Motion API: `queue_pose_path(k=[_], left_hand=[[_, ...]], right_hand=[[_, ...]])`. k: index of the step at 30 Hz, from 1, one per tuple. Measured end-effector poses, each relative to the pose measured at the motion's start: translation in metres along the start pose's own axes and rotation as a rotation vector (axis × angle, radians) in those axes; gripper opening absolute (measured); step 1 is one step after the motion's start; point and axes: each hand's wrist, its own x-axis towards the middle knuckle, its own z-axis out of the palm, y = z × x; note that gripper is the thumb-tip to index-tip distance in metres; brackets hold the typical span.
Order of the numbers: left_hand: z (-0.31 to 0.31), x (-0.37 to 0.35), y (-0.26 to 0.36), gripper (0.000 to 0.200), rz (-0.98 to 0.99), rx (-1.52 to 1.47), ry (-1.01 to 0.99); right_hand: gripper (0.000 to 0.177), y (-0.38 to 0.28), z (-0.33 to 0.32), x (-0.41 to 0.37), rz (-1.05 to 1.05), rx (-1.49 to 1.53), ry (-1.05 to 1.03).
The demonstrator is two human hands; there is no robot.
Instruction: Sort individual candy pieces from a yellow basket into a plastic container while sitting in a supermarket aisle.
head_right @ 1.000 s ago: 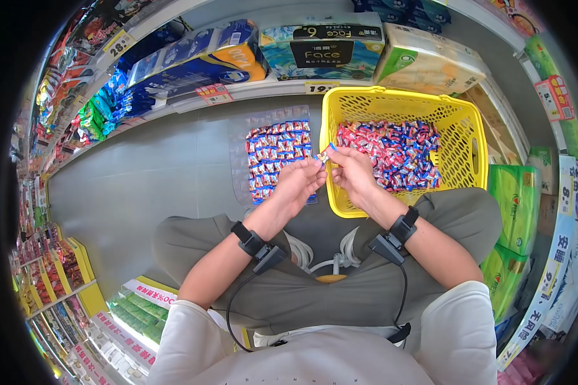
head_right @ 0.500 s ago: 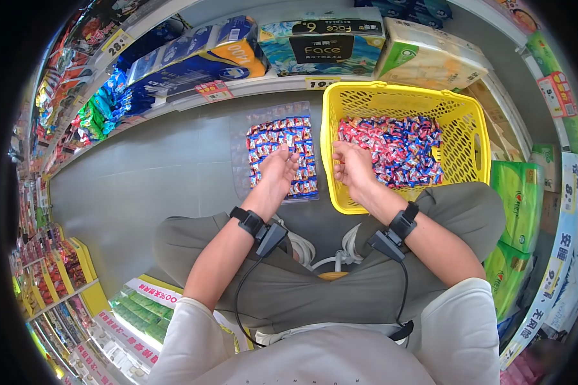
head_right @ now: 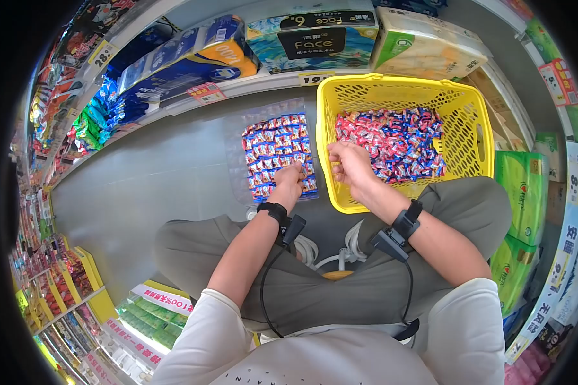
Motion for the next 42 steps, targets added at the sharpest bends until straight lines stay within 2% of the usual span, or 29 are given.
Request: queue_pose_path(k=[4,7,9,10,14,18,21,23,35,37,39,42], left_hand=[[0.002,-0.003,-0.003,0.012,0.057,0.017,0.052],[-0.002,-0.014,0.012,0.013,-0.034,0.080,0.068],[-0.007,-0.020,0.018,0.014,-0.078,0.253,-0.056],[-0.008,-0.021,0.019,0.014,-0.072,0.204,-0.116],[-0.011,-0.019,0.015,0.008,-0.041,0.120,-0.156],[-0.009,-0.026,0.017,0.012,-0.039,0.151,-0.183],[-0.007,-0.028,0.015,0.011,0.035,0.201,-0.208],[-0.005,-0.040,0.019,0.015,-0.024,0.158,-0.173],[0.000,-0.035,0.022,0.020,0.017,0.176,-0.200],[0.007,-0.054,0.030,0.022,0.010,0.117,-0.208],[0.014,-0.078,0.037,0.020,0.099,0.074,-0.147],[0.019,-0.117,0.043,0.025,0.132,0.126,-0.195]], right_hand=[[0.012,0.002,-0.002,0.003,0.013,-0.016,0.018],[0.013,0.002,-0.002,0.004,0.017,-0.035,0.031],[0.013,0.001,-0.002,0.004,0.015,-0.031,0.030],[0.013,0.000,-0.003,0.003,0.012,-0.028,0.036],[0.014,0.001,-0.001,-0.001,0.010,-0.029,0.013],[0.013,0.001,-0.001,-0.002,0.005,-0.018,0.005],[0.013,0.002,-0.003,0.000,0.009,-0.010,0.015],[0.013,0.003,-0.003,0.001,0.007,-0.010,0.017],[0.013,0.007,-0.009,0.009,-0.002,-0.001,0.057],[0.014,0.010,-0.016,0.023,-0.063,0.002,0.077],[0.012,0.007,-0.024,0.042,-0.133,-0.075,0.215],[0.010,0.021,-0.066,0.115,-0.173,-0.214,0.234]])
